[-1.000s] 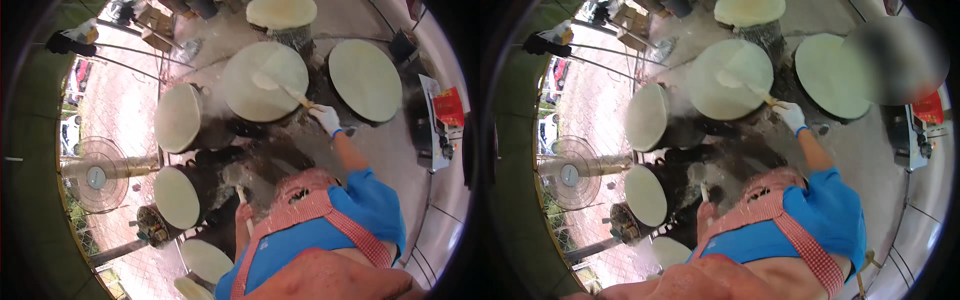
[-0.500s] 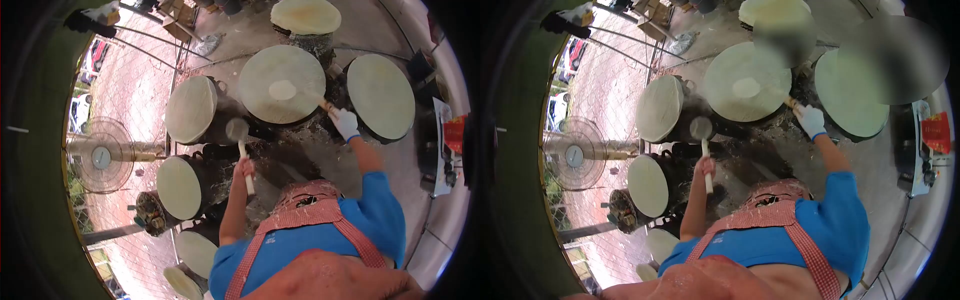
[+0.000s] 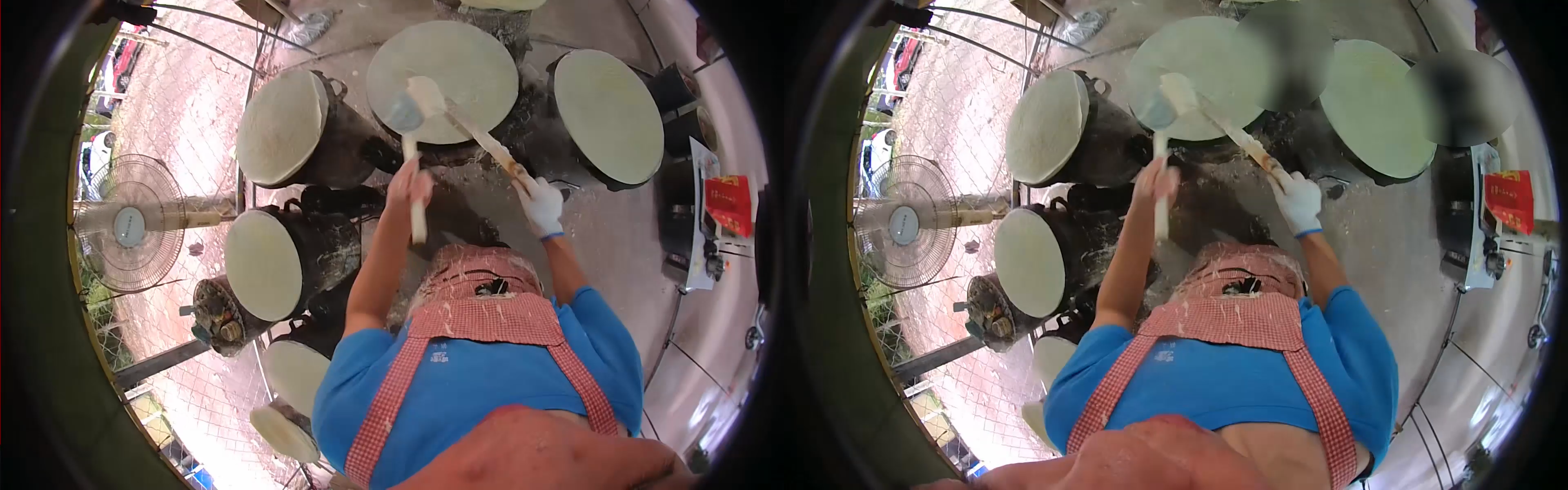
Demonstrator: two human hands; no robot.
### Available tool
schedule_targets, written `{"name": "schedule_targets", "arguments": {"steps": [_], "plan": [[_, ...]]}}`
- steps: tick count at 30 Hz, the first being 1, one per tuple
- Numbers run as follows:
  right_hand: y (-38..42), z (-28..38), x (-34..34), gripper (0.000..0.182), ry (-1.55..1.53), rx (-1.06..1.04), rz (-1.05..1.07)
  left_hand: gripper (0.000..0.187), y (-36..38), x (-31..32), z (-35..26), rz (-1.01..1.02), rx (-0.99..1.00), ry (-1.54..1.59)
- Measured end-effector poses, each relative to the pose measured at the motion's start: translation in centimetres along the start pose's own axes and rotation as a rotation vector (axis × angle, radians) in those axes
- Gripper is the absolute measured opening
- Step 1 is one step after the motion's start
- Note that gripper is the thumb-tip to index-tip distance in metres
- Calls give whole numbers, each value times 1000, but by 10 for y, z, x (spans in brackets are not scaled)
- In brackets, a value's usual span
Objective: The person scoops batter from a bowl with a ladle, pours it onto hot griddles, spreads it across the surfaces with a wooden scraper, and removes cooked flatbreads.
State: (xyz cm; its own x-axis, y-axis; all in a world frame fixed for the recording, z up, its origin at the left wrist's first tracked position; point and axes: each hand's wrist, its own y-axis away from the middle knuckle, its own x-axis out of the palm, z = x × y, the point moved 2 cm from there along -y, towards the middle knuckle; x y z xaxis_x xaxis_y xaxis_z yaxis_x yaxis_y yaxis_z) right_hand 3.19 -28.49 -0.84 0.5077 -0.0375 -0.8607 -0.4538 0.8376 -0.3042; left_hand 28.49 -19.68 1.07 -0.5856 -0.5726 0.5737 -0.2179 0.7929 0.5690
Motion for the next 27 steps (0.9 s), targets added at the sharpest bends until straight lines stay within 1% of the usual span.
{"name": "schedule_targets", "arguments": {"steps": [1,2,4,5,6,8,9,10,11,12,13,14,16,17,18,19,20,21,22,23,24,25,26,27], "plan": [[5,2,-12,22,59,-132,-65,13,30,-10,12,-76,-46,66],[-2,2,-7,22,58,-137,-63,12,47,-19,16,-150,-91,129],[14,7,-2,28,143,-178,-24,19,42,-55,28,1,-364,526],[13,14,-2,37,181,-178,-15,20,47,-52,26,104,-430,708],[7,19,3,37,183,-218,2,20,47,-47,18,103,-407,746],[8,29,0,35,-81,-253,-246,19,63,-34,6,231,-553,1057],[5,31,3,35,-95,-297,-232,22,67,-34,3,233,-508,1056],[4,28,7,38,-111,-254,-109,22,67,-35,2,248,-461,1077],[2,27,11,41,-122,-215,18,22,70,-36,1,280,-458,1075],[-2,31,9,41,-135,-276,25,23,73,-36,0,314,-445,1074],[-7,32,10,42,-301,-64,93,25,77,-37,2,334,-447,1121],[-15,34,15,44,-465,144,176,25,79,-44,7,348,-365,1143],[-34,27,34,44,-543,181,229,28,88,-68,25,479,-179,842],[-47,33,44,46,-597,215,270,31,94,-77,34,386,-148,789],[-69,55,42,46,-447,140,359,23,98,-87,40,351,-149,819],[-84,69,57,42,-375,79,444,21,101,-97,46,316,-150,848],[-100,85,71,39,-293,22,521,28,104,-107,52,281,-149,877],[-113,105,84,39,-297,1,524,24,106,-121,57,183,-225,982],[-125,133,98,37,-181,-187,507,21,109,-133,61,88,-303,1083],[-135,161,113,35,-65,-372,480,16,117,-140,61,-31,-277,1029],[-144,186,131,31,-129,-515,439,16,127,-146,61,-150,-250,970],[-152,206,159,29,-128,-642,415,15,137,-153,57,-223,-238,914],[-157,234,174,26,-168,-717,367,15,149,-161,54,-302,-236,853],[-161,265,181,26,-169,-790,403,13,158,-173,59,-333,-262,930]]}}
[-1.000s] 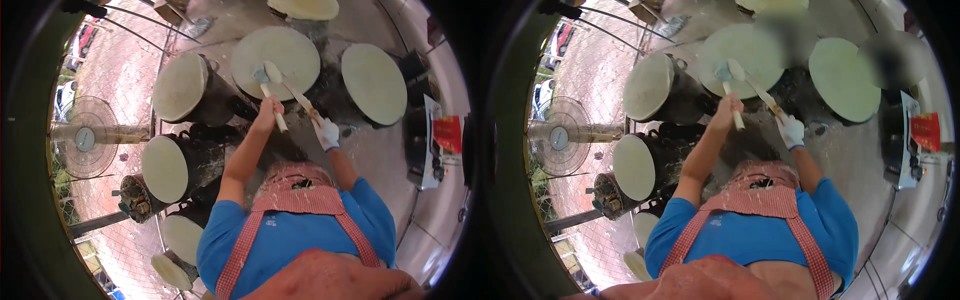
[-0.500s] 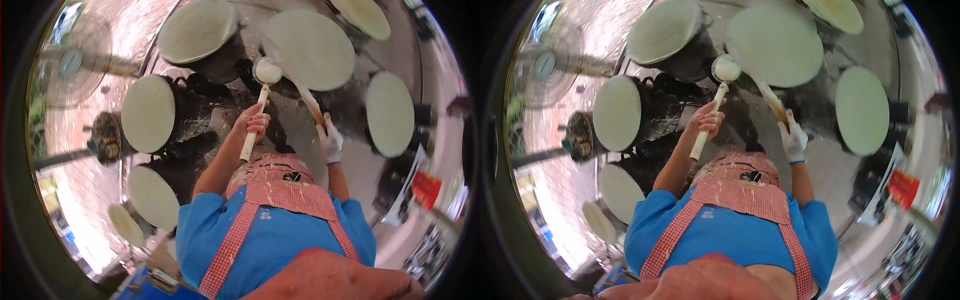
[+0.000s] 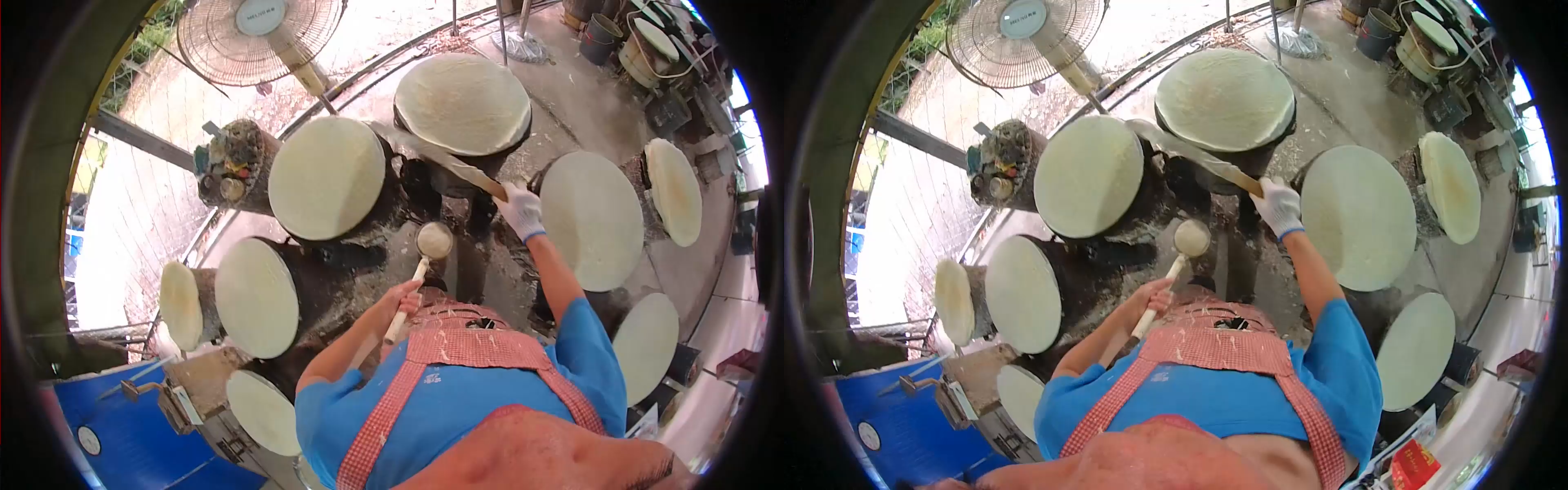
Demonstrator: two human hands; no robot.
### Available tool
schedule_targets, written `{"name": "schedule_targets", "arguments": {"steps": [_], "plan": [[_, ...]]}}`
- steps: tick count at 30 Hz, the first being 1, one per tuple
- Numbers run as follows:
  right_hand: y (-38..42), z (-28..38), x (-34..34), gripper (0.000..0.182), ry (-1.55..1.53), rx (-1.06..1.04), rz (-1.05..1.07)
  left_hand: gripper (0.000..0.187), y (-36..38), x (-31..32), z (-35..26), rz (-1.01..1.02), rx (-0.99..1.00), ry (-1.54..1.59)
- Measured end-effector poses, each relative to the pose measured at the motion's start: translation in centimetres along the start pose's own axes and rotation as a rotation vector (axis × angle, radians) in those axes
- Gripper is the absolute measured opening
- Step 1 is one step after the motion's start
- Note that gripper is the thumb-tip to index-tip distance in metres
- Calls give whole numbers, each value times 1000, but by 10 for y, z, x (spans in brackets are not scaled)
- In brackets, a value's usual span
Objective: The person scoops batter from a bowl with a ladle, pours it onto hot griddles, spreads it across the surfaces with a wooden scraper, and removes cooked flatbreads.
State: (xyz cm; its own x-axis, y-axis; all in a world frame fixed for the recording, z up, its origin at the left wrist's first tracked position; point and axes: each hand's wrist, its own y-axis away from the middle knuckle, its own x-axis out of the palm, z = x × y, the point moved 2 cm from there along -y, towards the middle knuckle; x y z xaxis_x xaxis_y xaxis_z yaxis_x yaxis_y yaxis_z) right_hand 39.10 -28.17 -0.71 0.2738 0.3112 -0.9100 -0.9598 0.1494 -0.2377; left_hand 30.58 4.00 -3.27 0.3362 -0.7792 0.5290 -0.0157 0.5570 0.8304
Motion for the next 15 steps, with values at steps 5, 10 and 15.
{"name": "schedule_targets", "arguments": {"steps": [5,10,15], "plan": [[-113,37,59,39,121,-276,38,12,22,-21,-48,16,-6,-44],[-177,38,48,16,176,-487,264,13,35,-18,-79,56,-56,-18],[-279,29,-12,22,151,-375,218,15,31,-10,-89,3,-80,-35]]}}
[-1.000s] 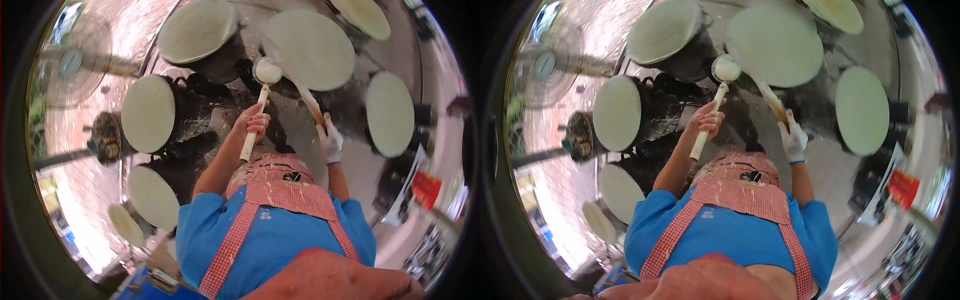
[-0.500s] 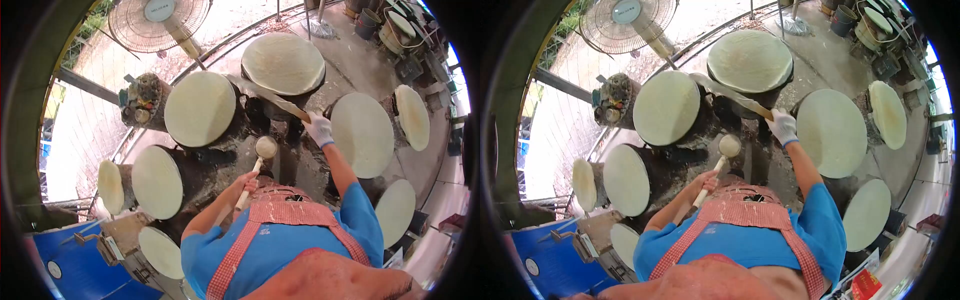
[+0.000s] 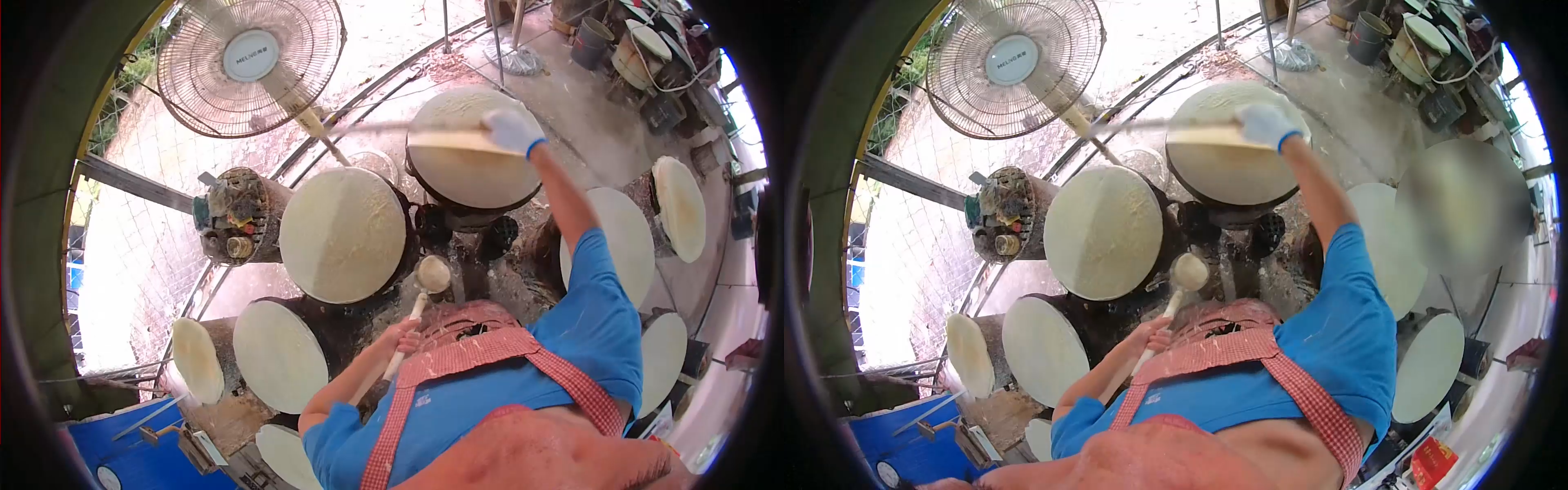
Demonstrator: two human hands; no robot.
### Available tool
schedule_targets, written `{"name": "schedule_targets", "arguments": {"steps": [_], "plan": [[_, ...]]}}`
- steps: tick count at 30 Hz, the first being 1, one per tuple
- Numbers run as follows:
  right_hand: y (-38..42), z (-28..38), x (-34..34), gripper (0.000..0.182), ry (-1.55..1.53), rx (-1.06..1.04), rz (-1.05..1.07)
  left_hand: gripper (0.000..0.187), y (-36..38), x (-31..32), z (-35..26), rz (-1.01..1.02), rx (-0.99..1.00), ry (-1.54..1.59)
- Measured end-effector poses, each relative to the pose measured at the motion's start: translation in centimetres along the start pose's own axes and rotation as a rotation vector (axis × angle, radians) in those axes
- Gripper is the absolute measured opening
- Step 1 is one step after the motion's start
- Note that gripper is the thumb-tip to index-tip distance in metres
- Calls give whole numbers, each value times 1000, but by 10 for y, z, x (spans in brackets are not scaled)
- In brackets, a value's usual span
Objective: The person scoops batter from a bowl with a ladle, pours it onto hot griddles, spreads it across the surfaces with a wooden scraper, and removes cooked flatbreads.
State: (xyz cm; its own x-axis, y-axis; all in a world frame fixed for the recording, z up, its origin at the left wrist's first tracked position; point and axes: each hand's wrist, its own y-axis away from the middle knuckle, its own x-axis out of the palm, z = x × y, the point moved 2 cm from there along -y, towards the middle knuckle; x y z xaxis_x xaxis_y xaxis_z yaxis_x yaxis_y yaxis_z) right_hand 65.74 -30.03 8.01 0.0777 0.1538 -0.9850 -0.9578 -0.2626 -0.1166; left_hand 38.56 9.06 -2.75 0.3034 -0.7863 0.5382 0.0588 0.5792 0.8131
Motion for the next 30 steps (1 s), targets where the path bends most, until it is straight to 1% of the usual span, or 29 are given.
{"name": "schedule_targets", "arguments": {"steps": [1,2,3,4,5,6,7,8,9,10,11,12,14,15,16,17,18,19,20,21,22,23,24,25,26,28,29,30], "plan": [[-17,-15,-16,24,43,32,0,16,-2,-1,-2,37,-56,56],[-31,-26,-35,25,43,54,-34,16,-2,0,-4,36,-46,54],[-45,-39,-52,26,45,77,-70,12,-5,3,-5,49,-42,-17],[-57,-55,-63,25,33,74,-147,11,-9,6,-7,64,-40,-89],[-67,-73,-72,24,20,72,-224,11,-10,12,-6,64,-34,-94],[-74,-91,-81,24,23,74,-232,13,-10,20,-4,-58,1,-181],[-78,-109,-91,24,-29,138,-280,15,-11,22,-5,-180,37,-267],[-80,-130,-101,23,-78,201,-331,15,-15,21,-7,-175,44,-277],[-79,-154,-110,23,-69,203,-341,24,-20,22,-6,-74,5,-219],[-71,-181,-115,23,-110,320,-356,33,-24,22,-2,21,-44,-160],[-55,-199,-122,23,-151,442,-370,31,-26,24,2,43,-52,-143],[-32,-215,-126,23,-146,466,-370,31,-29,25,8,36,-69,-159],[27,-250,-138,23,-370,681,-607,28,-34,31,16,50,-9,-156],[58,-258,-146,22,-414,778,-650,28,-35,39,22,44,-23,-192],[84,-310,-134,22,-230,646,-728,23,-35,45,29,24,20,-146],[126,-359,-113,22,-104,629,-770,20,-38,49,34,2,46,-122],[167,-409,-91,22,25,619,-814,13,-58,27,35,89,-24,-40],[208,-436,-80,17,-5,603,-918,12,-81,12,34,167,-107,46],[247,-416,-103,12,-332,741,-1036,12,-93,30,42,155,-176,-24],[287,-395,-125,7,-656,857,-1208,17,-86,49,56,315,-214,103],[341,-378,-134,7,-622,912,-1244,25,-81,70,64,472,-235,246],[380,-371,-137,7,-784,996,-1352,25,-80,89,71,447,-263,210],[403,-367,-138,7,-961,1053,-1456,29,-77,102,74,400,-224,278],[438,-377,-127,15,-928,1113,-1503,34,-81,113,78,360,-176,355],[480,-387,-113,22,-900,1170,-1539,34,-86,121,82,355,-177,346],[547,-387,-78,7,-954,1334,-1559,36,-83,130,86,522,-283,258],[571,-384,-61,10,-869,1363,-1666,32,-82,132,88,432,-191,300],[605,-403,-14,16,-808,1455,-1659,32,-77,138,91,427,-184,301]]}}
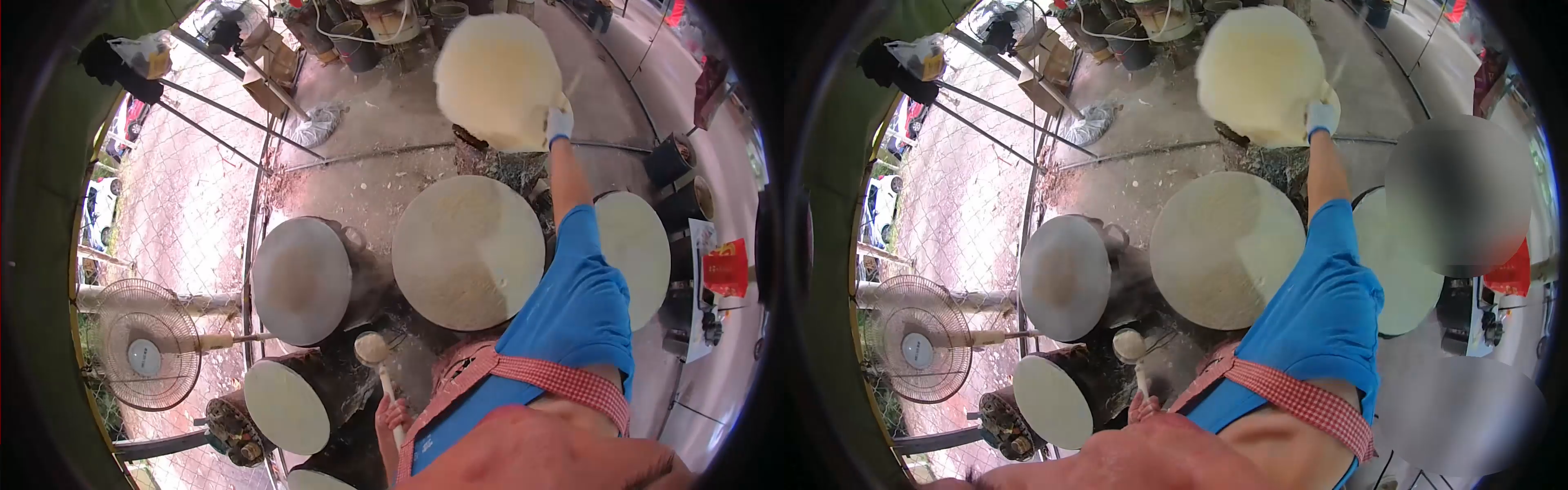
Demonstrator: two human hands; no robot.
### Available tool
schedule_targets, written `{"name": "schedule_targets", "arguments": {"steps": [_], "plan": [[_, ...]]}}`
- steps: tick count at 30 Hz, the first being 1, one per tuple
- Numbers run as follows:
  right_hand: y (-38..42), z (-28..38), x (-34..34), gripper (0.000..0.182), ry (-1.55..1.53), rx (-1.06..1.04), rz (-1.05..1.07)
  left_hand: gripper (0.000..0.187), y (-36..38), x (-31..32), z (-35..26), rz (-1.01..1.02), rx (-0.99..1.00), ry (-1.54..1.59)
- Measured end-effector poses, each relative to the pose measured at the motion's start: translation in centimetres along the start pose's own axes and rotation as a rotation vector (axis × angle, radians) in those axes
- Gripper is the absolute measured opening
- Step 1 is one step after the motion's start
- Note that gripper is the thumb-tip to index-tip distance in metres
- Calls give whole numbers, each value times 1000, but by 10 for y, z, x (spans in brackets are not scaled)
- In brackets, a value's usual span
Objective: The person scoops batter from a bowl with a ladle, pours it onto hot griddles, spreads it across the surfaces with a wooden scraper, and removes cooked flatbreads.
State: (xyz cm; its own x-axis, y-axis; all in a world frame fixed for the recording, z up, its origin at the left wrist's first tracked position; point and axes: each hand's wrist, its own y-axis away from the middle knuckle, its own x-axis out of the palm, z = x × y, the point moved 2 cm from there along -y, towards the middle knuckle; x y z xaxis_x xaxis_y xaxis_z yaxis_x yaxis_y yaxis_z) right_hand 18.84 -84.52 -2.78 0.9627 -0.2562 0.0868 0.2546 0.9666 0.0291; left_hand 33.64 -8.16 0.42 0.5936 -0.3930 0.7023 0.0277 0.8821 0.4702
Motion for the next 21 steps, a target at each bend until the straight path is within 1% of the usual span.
{"name": "schedule_targets", "arguments": {"steps": [1,2,3,4,6,7,9,10,12,13,14,15,16,18,19,20,21], "plan": [[-4,-14,-10,21,33,26,-77,31,-7,5,5,-22,48,-44],[-8,-28,-19,26,64,54,-152,35,-9,8,7,-48,100,-88],[13,-21,-24,31,62,104,-249,36,-9,7,6,-49,129,-108],[2,-41,-23,31,56,111,-247,36,-12,7,5,-50,137,-114],[-16,-89,-32,34,314,4,-448,34,-11,11,12,-149,192,-131],[-22,-93,-37,34,321,12,-441,34,-10,12,18,-155,201,-125],[-31,-90,-46,37,605,107,-412,34,-11,16,27,-136,204,-88],[-34,-85,-50,37,610,105,-400,34,-12,16,29,-134,212,-79],[-19,-48,-56,37,998,146,-304,33,-11,15,33,-86,186,-66],[5,-17,-54,38,1030,119,-351,33,-13,13,32,-61,212,-41],[36,6,-47,38,1058,90,-376,33,-14,10,29,-18,143,9],[45,4,-39,40,1061,63,-318,33,-9,8,26,35,91,59],[56,-4,-25,40,1044,-55,-229,33,-5,4,19,64,82,-5],[59,-66,9,36,793,-178,150,32,3,-15,2,148,47,28],[104,-62,39,34,615,5,348,32,10,-11,9,99,151,116],[164,-47,71,33,448,201,535,32,14,-13,6,160,143,137],[224,-40,100,30,424,236,717,31,19,-26,-4,146,181,103]]}}
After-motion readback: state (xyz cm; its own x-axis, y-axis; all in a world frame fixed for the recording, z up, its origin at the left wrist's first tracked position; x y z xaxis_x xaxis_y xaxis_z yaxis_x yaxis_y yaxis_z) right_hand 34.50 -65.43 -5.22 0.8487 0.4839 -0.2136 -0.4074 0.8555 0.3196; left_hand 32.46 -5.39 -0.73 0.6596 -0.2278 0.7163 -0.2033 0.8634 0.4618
